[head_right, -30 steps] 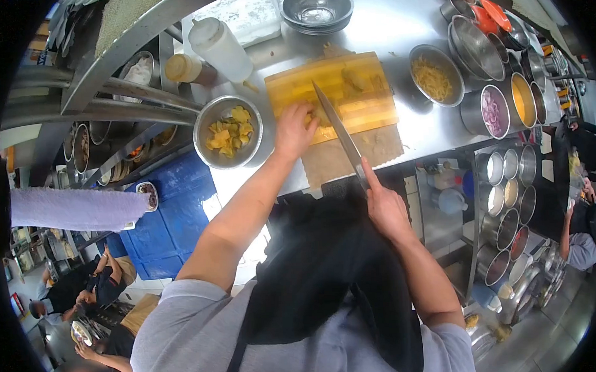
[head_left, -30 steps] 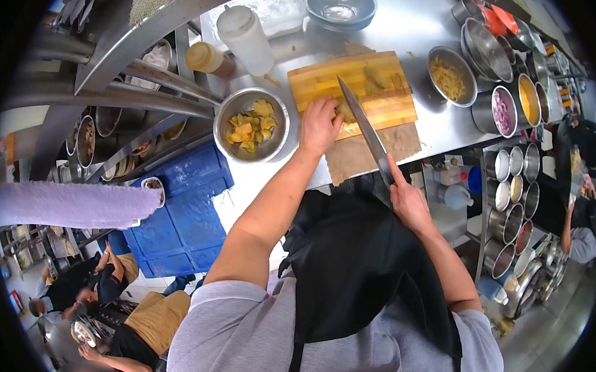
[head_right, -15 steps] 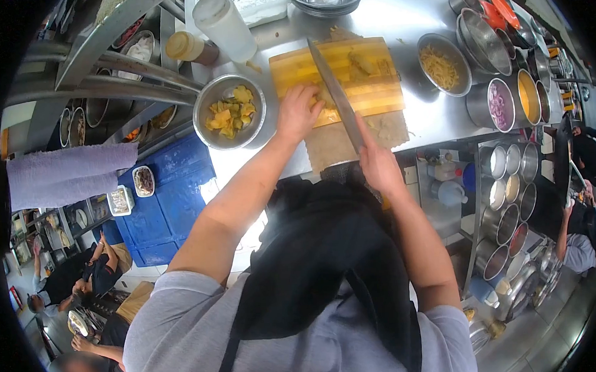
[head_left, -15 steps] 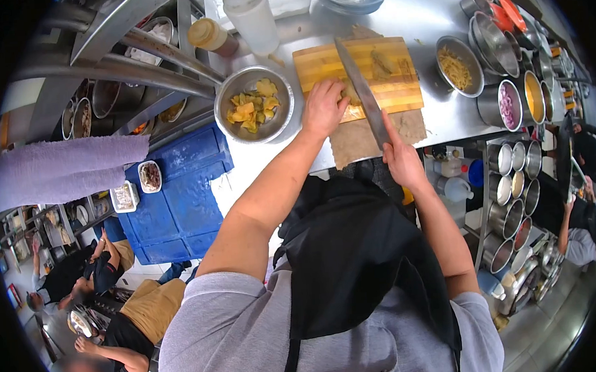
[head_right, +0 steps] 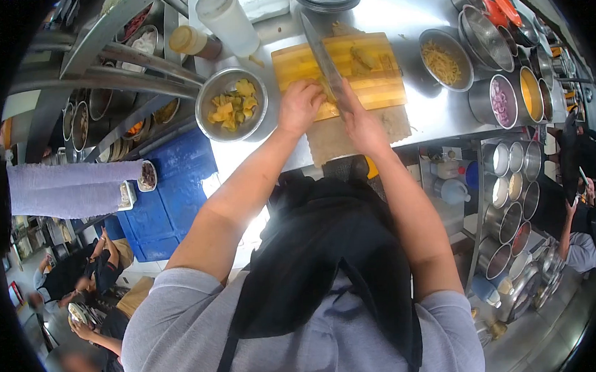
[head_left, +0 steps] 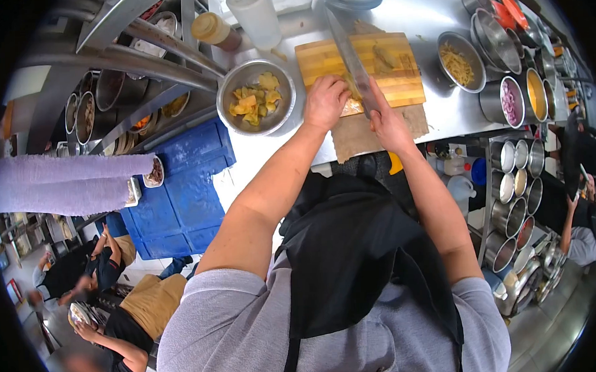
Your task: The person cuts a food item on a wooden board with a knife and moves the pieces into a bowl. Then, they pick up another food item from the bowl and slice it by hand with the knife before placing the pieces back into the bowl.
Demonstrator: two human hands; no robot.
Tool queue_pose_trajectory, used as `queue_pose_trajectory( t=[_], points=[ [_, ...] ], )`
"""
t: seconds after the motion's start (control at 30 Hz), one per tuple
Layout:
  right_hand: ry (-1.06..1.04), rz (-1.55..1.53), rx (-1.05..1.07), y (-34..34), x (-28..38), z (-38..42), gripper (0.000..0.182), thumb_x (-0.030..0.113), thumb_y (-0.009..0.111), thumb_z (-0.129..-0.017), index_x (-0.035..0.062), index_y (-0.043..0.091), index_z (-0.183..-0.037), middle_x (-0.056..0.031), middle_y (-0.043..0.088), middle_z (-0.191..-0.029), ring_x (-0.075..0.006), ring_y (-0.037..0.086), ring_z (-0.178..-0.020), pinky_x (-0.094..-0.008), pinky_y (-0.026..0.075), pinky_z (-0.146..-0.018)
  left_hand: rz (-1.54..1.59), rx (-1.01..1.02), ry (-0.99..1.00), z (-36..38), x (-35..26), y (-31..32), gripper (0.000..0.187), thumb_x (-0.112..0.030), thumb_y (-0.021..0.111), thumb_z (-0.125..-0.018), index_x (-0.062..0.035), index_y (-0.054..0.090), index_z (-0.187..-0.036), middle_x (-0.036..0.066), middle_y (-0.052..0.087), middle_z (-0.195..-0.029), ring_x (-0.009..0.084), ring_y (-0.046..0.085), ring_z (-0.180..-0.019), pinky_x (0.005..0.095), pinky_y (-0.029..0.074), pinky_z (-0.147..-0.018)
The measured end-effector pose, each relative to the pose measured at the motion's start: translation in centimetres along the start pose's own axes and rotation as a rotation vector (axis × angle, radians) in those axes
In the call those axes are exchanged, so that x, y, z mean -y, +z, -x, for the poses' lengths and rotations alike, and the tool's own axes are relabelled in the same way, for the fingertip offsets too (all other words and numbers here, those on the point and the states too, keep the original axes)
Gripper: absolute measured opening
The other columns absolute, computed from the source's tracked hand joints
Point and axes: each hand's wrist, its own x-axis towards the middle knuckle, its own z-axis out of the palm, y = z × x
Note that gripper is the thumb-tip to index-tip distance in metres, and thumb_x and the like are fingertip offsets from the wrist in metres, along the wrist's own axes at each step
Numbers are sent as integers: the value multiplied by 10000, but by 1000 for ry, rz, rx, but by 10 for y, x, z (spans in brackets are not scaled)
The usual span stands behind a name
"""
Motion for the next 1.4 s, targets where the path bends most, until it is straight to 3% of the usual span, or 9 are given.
queue_pose_trajectory(
  t=[0.33,0.43,0.63,0.73,0.8,1.1,1.2,1.33,1.4],
  points=[
    [44,-63,72,-12,2,30,765,-13,428,-998,242,208,-1684,-131,625,-759,-226,586,-653,-385,518,-711,-7,-23,1,0,2,2,156,-94,806,-762,-58,742,-900,89,704,-975,333,657,-956,431,539,-849],
    [117,-44,131,-15,1,40,765,-29,421,-997,231,208,-1684,-155,684,-936,-216,579,-657,-377,523,-716,-9,-22,6,0,2,2,153,-96,805,-763,-58,743,-898,90,703,-966,332,658,-951,431,540,-847],
    [119,-119,172,-20,-8,58,776,-64,407,-990,209,195,-1685,-168,606,-1363,-183,565,-672,-355,525,-706,-24,-10,-7,0,1,1,141,-102,805,-769,-55,745,-888,90,702,-958,330,657,-954,430,540,-850],
    [156,-79,190,-25,-5,67,771,-36,418,-998,231,194,-1685,-166,678,-1165,-196,568,-659,-365,527,-713,-27,-13,-9,0,2,2,137,-104,808,-768,-53,746,-879,88,700,-952,328,655,-952,430,540,-849],
    [222,-38,229,-31,2,74,761,73,450,-993,273,189,-1679,-189,645,-743,-348,669,-727,-459,523,-783,-23,-14,-14,0,2,2,135,-106,809,-768,-52,747,-876,87,699,-948,327,654,-950,430,540,-849],
    [280,-27,374,-66,5,103,772,75,451,-1000,324,176,-1677,-176,646,-735,-346,660,-707,-469,523,-784,-23,14,-28,0,5,2,133,-96,812,-761,-51,747,-868,119,700,-1040,351,645,-1015,453,525,-893],
    [337,73,450,-98,15,117,773,86,473,-1005,346,179,-1671,-217,660,-760,-389,670,-725,-493,522,-775,-1,6,15,-4,4,1,226,-86,807,-764,-47,737,-975,134,695,-1100,361,644,-1046,445,522,-913],
    [244,305,431,-124,13,141,788,68,483,-987,340,200,-1671,-189,612,-668,-350,635,-628,-470,517,-705,19,100,-145,-13,-4,-6,333,-72,804,-758,-55,687,-1071,135,675,-1161,368,614,-1124,462,513,-958],
    [184,353,443,-134,12,156,803,82,509,-973,351,199,-1664,-246,628,-689,-430,635,-638,-511,504,-691,-9,167,-145,-25,-2,-8,366,-50,794,-759,-42,674,-1104,146,680,-1149,376,624,-1103,465,520,-943]
  ],
)
